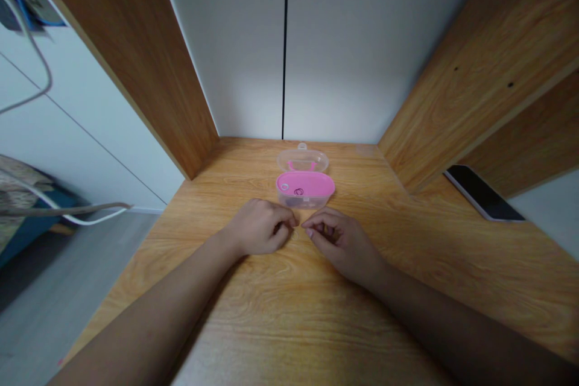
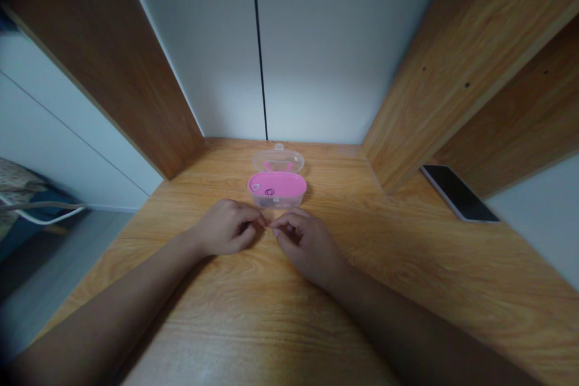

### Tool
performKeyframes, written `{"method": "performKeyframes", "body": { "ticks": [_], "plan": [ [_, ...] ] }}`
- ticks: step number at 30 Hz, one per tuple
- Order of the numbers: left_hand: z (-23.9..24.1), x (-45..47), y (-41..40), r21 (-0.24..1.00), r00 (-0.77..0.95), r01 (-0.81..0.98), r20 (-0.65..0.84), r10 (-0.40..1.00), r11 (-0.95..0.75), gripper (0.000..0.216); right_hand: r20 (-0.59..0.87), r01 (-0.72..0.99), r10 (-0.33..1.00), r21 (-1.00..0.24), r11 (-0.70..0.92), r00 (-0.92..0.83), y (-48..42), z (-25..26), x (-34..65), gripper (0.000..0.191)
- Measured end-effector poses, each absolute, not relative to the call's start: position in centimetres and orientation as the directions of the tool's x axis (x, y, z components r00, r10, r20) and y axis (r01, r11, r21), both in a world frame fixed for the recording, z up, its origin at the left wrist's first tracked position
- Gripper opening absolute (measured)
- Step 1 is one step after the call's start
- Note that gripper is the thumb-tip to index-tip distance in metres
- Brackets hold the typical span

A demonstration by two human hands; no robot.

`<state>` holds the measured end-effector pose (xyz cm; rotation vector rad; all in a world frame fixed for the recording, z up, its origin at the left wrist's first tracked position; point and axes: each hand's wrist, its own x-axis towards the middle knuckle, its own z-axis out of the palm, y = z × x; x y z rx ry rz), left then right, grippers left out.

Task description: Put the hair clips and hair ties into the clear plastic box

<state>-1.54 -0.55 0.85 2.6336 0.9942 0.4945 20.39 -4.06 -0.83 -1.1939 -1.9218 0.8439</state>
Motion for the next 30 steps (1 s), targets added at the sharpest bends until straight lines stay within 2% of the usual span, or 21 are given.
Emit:
{"method": "performKeyframes", "body": {
  "ticks": [9, 15, 30],
  "plan": [
    [0.78, -1.54, -0.55, 0.284, 0.686, 0.650, 0.179, 0.705, -0.705, 0.039, 0.247, 0.463, 0.921, -0.807, 0.368, -0.302, -3.99, -1.15, 20.43, 0.014],
    [0.49, -1.43, -0.41, 0.250, 0.680, 0.671, 0.167, 0.713, -0.698, 0.029, 0.231, 0.466, 0.925, -0.810, 0.355, -0.303, -4.03, -0.88, 20.41, 0.014],
    [0.98, -1.26, -0.67, 0.332, 0.640, 0.691, 0.132, 0.757, -0.642, 0.015, 0.236, 0.458, 0.919, -0.810, 0.366, -0.316, -4.04, -0.79, 20.41, 0.015]
  ]
}}
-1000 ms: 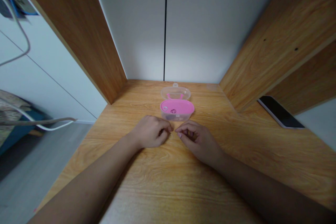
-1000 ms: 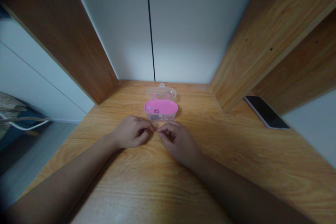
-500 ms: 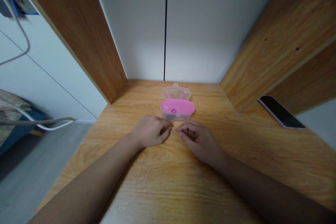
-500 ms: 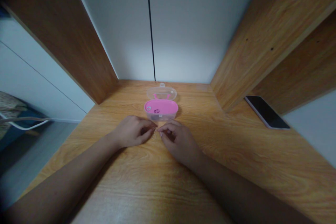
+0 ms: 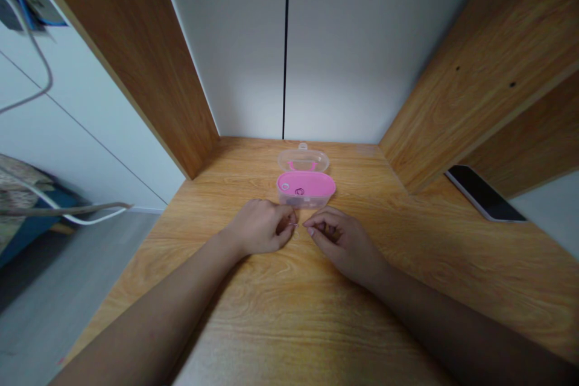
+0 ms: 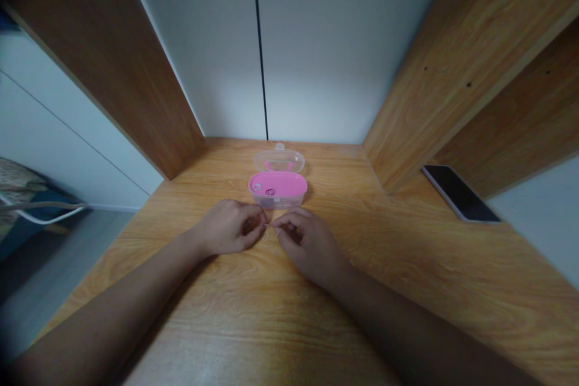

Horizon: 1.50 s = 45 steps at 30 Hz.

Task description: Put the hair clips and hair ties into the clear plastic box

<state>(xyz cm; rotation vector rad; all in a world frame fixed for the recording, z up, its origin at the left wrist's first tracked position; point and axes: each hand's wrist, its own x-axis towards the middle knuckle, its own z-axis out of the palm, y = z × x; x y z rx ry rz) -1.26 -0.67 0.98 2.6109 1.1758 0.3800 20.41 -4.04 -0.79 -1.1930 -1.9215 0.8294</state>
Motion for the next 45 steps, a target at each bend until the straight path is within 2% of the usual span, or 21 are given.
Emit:
{"method": "performKeyframes", "body": {
  "ticks": [9, 18, 31, 45],
  "plan": [
    [0.65, -1.38, -0.66, 0.382, 0.679, 0.633, 0.144, 0.720, -0.674, 0.016, 0.228, 0.462, 0.924, -0.813, 0.355, -0.308, -3.95, -1.05, 20.33, 0.014],
    [0.63, -1.33, -0.69, 0.406, 0.689, 0.572, 0.233, 0.686, -0.712, 0.018, 0.229, 0.434, 0.925, -0.831, 0.347, -0.302, -3.82, -1.04, 20.40, 0.010],
    [0.47, -1.23, -0.93, 0.428, 0.692, 0.503, 0.321, 0.647, -0.750, 0.014, 0.237, 0.488, 0.927, -0.797, 0.357, -0.291, -3.73, -1.14, 20.44, 0.006],
    [0.43, -1.03, -0.98, 0.391, 0.696, 0.510, 0.337, 0.634, -0.767, 0.023, 0.245, 0.476, 0.931, -0.807, 0.351, -0.272, -3.89, -0.91, 20.31, 0.010]
  ]
}}
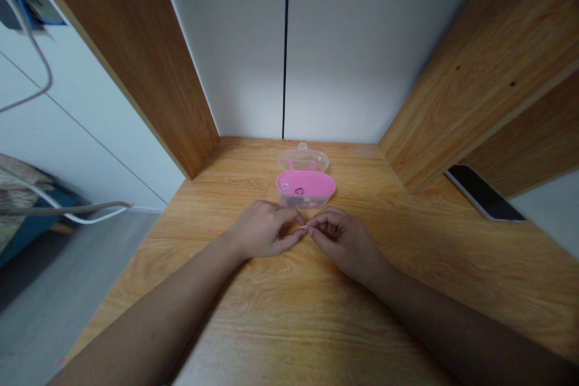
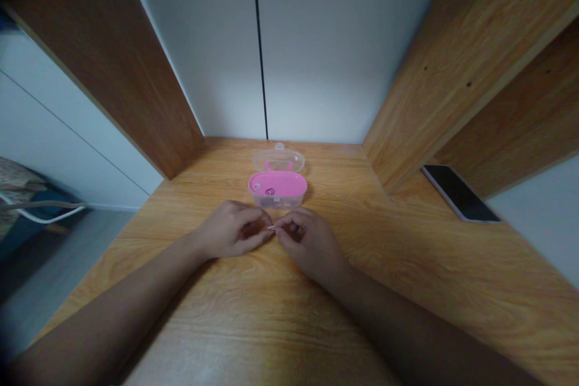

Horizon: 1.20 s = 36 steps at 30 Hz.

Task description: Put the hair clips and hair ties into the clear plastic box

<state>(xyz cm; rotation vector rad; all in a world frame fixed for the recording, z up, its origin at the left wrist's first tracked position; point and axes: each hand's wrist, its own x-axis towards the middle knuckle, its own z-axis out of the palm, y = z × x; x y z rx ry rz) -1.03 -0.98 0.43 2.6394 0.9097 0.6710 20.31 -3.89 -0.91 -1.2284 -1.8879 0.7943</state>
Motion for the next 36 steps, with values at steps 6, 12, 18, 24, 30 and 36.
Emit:
{"method": "performKeyframes", "body": {
  "ticks": [6, 12, 18, 24, 30, 36],
  "plan": [
    [0.32, -1.07, -0.86, 0.381, 0.708, 0.503, 0.334, 0.623, -0.776, 0.023, 0.243, 0.465, 0.935, -0.817, 0.341, -0.259, -3.94, -0.88, 20.43, 0.009],
    [0.41, -1.06, -0.92, 0.392, 0.699, 0.494, 0.352, 0.622, -0.776, 0.020, 0.241, 0.452, 0.936, -0.826, 0.336, -0.255, -3.82, -1.07, 20.36, 0.008],
    [0.36, -1.11, -0.93, 0.406, 0.687, 0.479, 0.377, 0.621, -0.778, 0.019, 0.232, 0.454, 0.940, -0.829, 0.326, -0.251, -3.90, -1.42, 20.37, 0.005],
    [0.41, -1.21, -0.93, 0.426, 0.686, 0.469, 0.376, 0.623, -0.774, 0.018, 0.247, 0.437, 0.926, -0.826, 0.355, -0.287, -3.93, -1.09, 20.29, 0.006],
    [0.42, -1.17, -0.96, 0.424, 0.681, 0.472, 0.382, 0.625, -0.773, 0.018, 0.235, 0.482, 0.933, -0.806, 0.343, -0.272, -3.98, -0.81, 20.30, 0.007],
    [0.22, -1.20, -0.80, 0.399, 0.684, 0.488, 0.377, 0.624, -0.776, 0.021, 0.224, 0.491, 0.937, -0.805, 0.333, -0.268, -3.99, -0.84, 20.39, 0.010]
  ]
}}
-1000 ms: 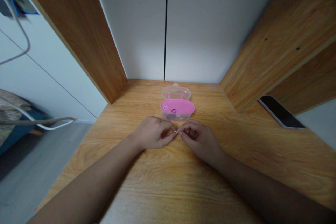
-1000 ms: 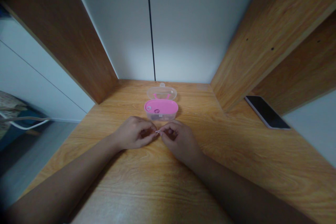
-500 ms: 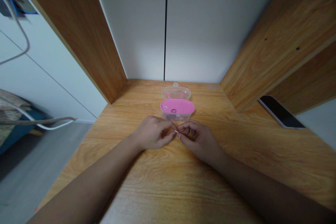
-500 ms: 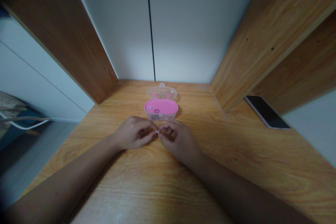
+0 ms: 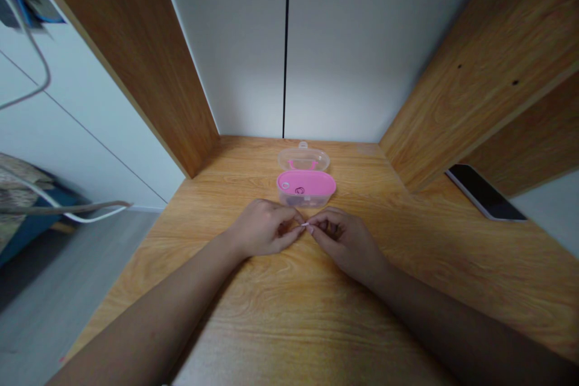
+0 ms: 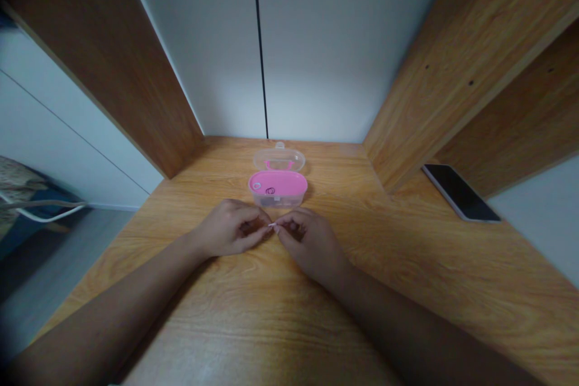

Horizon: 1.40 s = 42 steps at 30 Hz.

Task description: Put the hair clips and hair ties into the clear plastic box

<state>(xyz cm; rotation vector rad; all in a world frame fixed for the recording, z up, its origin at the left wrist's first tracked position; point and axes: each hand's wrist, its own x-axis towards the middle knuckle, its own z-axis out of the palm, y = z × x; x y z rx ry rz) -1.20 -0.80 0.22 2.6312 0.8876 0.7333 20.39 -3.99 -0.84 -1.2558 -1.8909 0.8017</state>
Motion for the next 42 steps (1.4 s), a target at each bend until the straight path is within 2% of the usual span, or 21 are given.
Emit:
{"method": "performKeyframes", "body": {
  "ticks": [14, 29, 42],
  "plan": [
    [-0.04, -1.22, -0.70, 0.386, 0.696, 0.511, 0.338, 0.634, -0.768, 0.024, 0.225, 0.483, 0.939, -0.811, 0.329, -0.261, -4.09, -0.91, 20.38, 0.009],
    [0.13, -0.94, -0.83, 0.479, 0.591, 0.532, 0.381, 0.711, -0.698, 0.027, 0.207, 0.449, 0.945, -0.840, 0.305, -0.255, -3.95, -1.35, 20.45, 0.012],
    [0.05, -1.07, -0.99, 0.522, 0.357, 0.511, 0.593, 0.721, -0.683, 0.017, 0.204, 0.473, 0.947, -0.827, 0.303, -0.249, -3.98, -1.22, 20.36, 0.013]
  ]
}}
